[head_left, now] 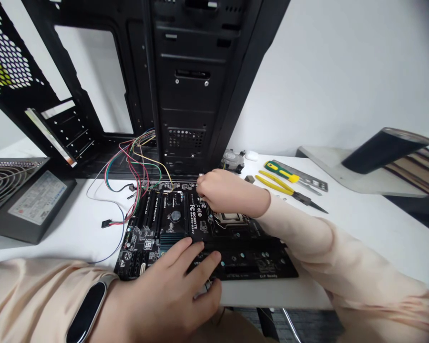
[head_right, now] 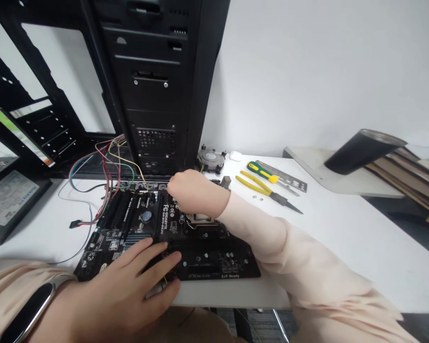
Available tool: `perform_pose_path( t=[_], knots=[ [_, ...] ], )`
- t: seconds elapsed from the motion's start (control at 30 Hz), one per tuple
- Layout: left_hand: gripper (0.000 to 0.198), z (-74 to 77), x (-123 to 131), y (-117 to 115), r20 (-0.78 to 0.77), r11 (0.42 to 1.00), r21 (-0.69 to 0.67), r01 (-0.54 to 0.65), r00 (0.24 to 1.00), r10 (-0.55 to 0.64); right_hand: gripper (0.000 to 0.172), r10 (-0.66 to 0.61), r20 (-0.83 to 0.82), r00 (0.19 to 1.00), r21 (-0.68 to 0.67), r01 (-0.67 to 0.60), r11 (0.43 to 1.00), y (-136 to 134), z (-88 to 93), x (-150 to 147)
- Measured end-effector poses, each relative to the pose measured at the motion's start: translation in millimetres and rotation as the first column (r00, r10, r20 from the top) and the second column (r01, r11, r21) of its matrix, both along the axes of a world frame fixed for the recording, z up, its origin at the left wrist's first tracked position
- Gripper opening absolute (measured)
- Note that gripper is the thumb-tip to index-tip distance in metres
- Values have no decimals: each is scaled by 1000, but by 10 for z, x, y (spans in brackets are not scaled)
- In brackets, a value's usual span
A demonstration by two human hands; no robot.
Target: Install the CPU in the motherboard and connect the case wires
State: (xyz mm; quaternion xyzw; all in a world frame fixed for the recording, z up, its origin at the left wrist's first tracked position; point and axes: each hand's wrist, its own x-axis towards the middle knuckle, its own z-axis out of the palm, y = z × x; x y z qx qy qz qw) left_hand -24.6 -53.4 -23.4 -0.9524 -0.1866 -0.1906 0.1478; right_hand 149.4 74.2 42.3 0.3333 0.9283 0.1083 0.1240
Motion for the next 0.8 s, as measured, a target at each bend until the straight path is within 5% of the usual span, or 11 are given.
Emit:
perform_pose_path(
  t=[0.8],
  knots=[
    [25, -9, -2, -4, -4, 999, 37, -24, 1000, 24, 19, 3, 8, 1000, -2, -3, 1000, -2, 0, -3]
  ],
)
